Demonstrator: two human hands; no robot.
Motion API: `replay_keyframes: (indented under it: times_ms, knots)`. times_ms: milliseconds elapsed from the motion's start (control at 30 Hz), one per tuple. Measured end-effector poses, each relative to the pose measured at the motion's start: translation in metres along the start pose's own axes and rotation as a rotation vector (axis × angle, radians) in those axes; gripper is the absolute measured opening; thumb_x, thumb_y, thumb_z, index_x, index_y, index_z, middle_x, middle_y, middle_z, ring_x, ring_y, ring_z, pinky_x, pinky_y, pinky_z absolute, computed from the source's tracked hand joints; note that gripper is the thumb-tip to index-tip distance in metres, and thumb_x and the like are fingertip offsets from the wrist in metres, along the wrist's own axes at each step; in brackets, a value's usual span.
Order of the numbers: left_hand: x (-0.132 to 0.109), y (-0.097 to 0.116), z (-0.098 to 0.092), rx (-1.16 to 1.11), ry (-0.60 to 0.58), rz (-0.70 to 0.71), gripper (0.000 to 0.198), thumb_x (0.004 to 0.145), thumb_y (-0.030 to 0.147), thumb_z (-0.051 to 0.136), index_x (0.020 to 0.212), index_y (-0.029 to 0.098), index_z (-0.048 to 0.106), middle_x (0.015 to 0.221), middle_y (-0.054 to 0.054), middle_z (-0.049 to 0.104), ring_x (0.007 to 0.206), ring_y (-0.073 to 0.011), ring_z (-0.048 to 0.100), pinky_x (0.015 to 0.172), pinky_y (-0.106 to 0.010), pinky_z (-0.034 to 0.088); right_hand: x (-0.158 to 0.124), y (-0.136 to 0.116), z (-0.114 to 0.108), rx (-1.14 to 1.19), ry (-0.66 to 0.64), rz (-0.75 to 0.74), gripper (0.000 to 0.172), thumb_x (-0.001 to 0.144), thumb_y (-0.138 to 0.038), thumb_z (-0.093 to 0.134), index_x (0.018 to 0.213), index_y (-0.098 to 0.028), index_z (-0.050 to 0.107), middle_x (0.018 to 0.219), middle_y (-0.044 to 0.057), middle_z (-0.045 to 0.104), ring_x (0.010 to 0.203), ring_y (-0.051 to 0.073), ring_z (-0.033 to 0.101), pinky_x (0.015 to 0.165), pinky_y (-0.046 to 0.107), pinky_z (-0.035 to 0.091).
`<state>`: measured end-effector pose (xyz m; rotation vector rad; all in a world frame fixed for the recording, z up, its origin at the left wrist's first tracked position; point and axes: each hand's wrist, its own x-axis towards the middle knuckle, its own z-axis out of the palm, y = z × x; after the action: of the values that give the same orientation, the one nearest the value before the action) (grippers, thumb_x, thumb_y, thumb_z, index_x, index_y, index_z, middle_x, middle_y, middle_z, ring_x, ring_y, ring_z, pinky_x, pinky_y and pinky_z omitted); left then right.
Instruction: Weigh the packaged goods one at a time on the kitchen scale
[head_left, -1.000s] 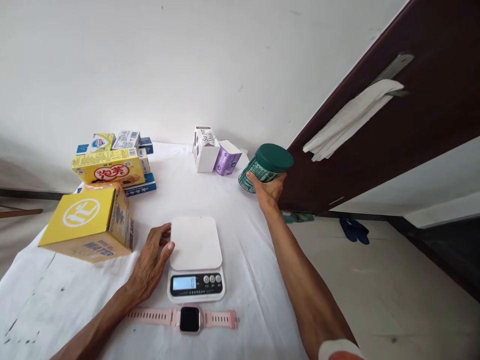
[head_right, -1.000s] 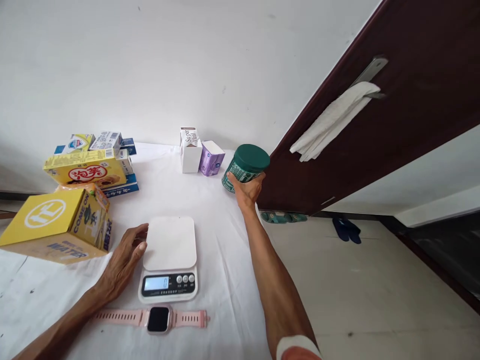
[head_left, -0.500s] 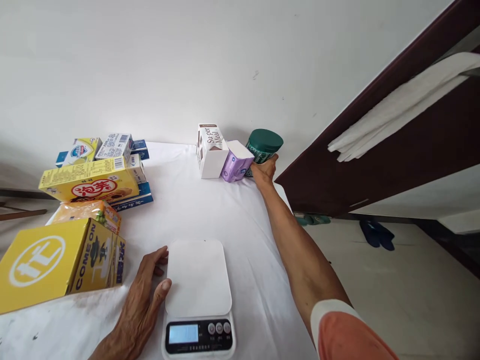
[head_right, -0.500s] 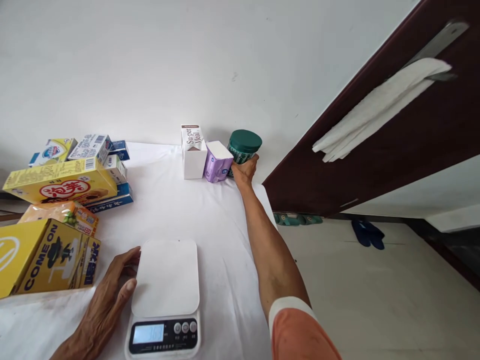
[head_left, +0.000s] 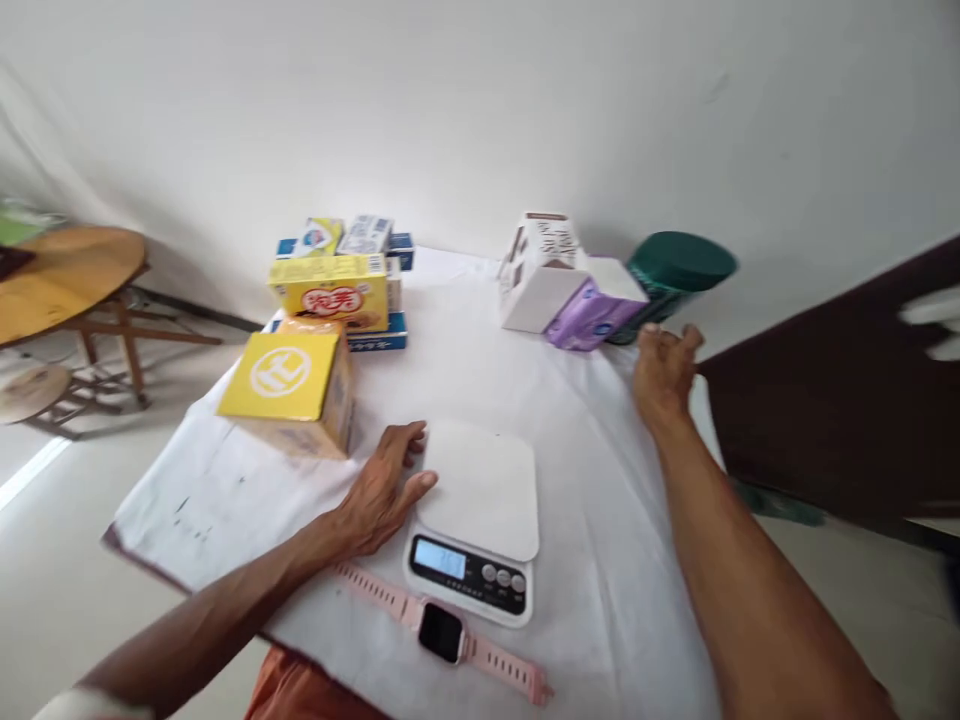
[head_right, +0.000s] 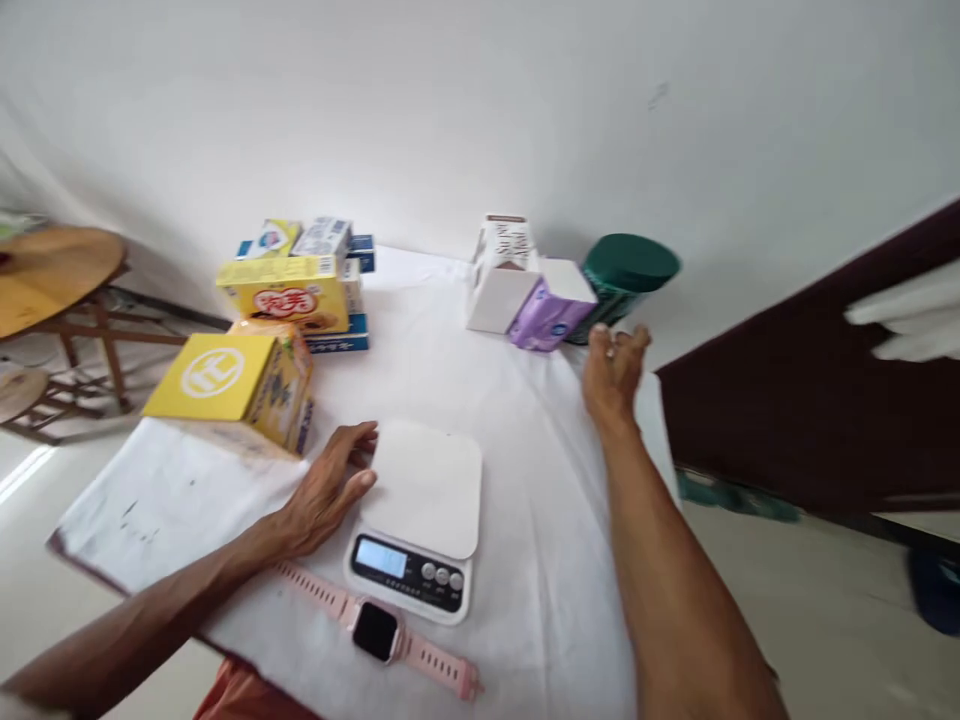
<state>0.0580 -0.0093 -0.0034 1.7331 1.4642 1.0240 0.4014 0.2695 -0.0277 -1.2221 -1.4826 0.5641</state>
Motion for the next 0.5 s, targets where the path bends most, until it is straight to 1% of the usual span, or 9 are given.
replay_keyframes:
  times_ms: [33,100,167,233,300,367,433,467,500]
  knots:
    - [-0.001,0.000,0.000,0.015,-0.004,0.029,0.056,0.107,0.050,0.047,0.153,0.019,0.043,0.132,-0.018,0.062,0.114,-0.0283,0.067,0.099,-0.050,0.060,-0.012,0.002,-0.004,-0.129,0.024,0.066,0.061,0.092,-0.074,0.060,0.132,-0.027,0.061,0.145,0.024,0.059,0.147,0.039,0.047,0.121,0.056,0.028]
    - [-0.005,0.002,-0.001,0.070,-0.011,0.111,0.058,0.107,0.049,0.050,0.156,0.020,0.040,0.136,-0.018,0.060,0.118,-0.0286,0.066,0.099,-0.050,0.061,-0.031,0.005,-0.016,-0.371,-0.110,0.119,0.052,0.087,-0.069,0.069,0.117,-0.026,0.070,0.145,0.025,0.061,0.149,0.042,0.046,0.124,0.057,0.025]
    - [-0.012,0.010,-0.004,0.167,-0.003,0.236,0.062,0.106,0.047,0.054,0.159,0.022,0.034,0.140,-0.018,0.058,0.125,-0.0296,0.064,0.100,-0.049,0.061,-0.046,0.004,-0.030,-0.593,-0.209,0.153,0.050,0.089,-0.065,0.065,0.112,-0.022,0.072,0.145,0.028,0.061,0.150,0.047,0.045,0.124,0.063,0.026]
    - [-0.020,0.025,-0.011,0.297,0.073,0.379,0.068,0.105,0.043,0.059,0.162,0.023,0.030,0.141,-0.017,0.058,0.130,-0.0294,0.061,0.104,-0.047,0.059,-0.060,-0.003,-0.042,-0.734,-0.231,0.112,0.054,0.092,-0.064,0.057,0.114,-0.016,0.072,0.141,0.031,0.063,0.145,0.050,0.048,0.120,0.068,0.032]
    - [-0.028,0.040,-0.024,0.441,0.280,0.485,0.074,0.101,0.038,0.066,0.164,0.024,0.029,0.142,-0.016,0.058,0.135,-0.0288,0.058,0.111,-0.047,0.055,-0.077,-0.018,-0.045,-0.766,-0.198,-0.007,0.063,0.094,-0.067,0.049,0.117,-0.013,0.071,0.133,0.032,0.066,0.137,0.051,0.053,0.115,0.069,0.037]
    - [-0.031,0.050,-0.042,0.573,0.586,0.487,0.086,0.094,0.038,0.077,0.164,0.026,0.030,0.149,-0.016,0.053,0.143,-0.0319,0.050,0.121,-0.052,0.044,-0.100,-0.039,-0.038,-0.706,-0.169,-0.128,0.068,0.096,-0.072,0.042,0.117,-0.013,0.070,0.127,0.030,0.069,0.129,0.048,0.058,0.112,0.067,0.041]
    - [-0.028,0.052,-0.060,0.649,0.850,0.348,0.106,0.082,0.045,0.088,0.166,0.026,0.025,0.161,-0.019,0.039,0.154,-0.0388,0.036,0.129,-0.061,0.029,-0.126,-0.060,-0.023,-0.609,-0.179,-0.184,0.064,0.097,-0.072,0.043,0.115,-0.017,0.070,0.122,0.024,0.071,0.121,0.042,0.061,0.109,0.063,0.045]
    - [-0.025,0.050,-0.068,0.654,0.931,0.242,0.117,0.075,0.048,0.092,0.166,0.024,0.022,0.166,-0.021,0.032,0.157,-0.0420,0.029,0.131,-0.065,0.022,-0.139,-0.069,-0.014,-0.561,-0.178,-0.219,0.061,0.097,-0.071,0.044,0.115,-0.019,0.070,0.119,0.021,0.071,0.118,0.039,0.063,0.108,0.061,0.046]
    - [-0.021,0.047,-0.074,0.634,0.971,0.137,0.126,0.069,0.050,0.095,0.166,0.022,0.019,0.168,-0.024,0.027,0.159,-0.0438,0.024,0.131,-0.067,0.018,-0.151,-0.076,-0.005,-0.519,-0.175,-0.245,0.058,0.098,-0.069,0.045,0.115,-0.019,0.070,0.117,0.020,0.072,0.116,0.037,0.063,0.107,0.059,0.047]
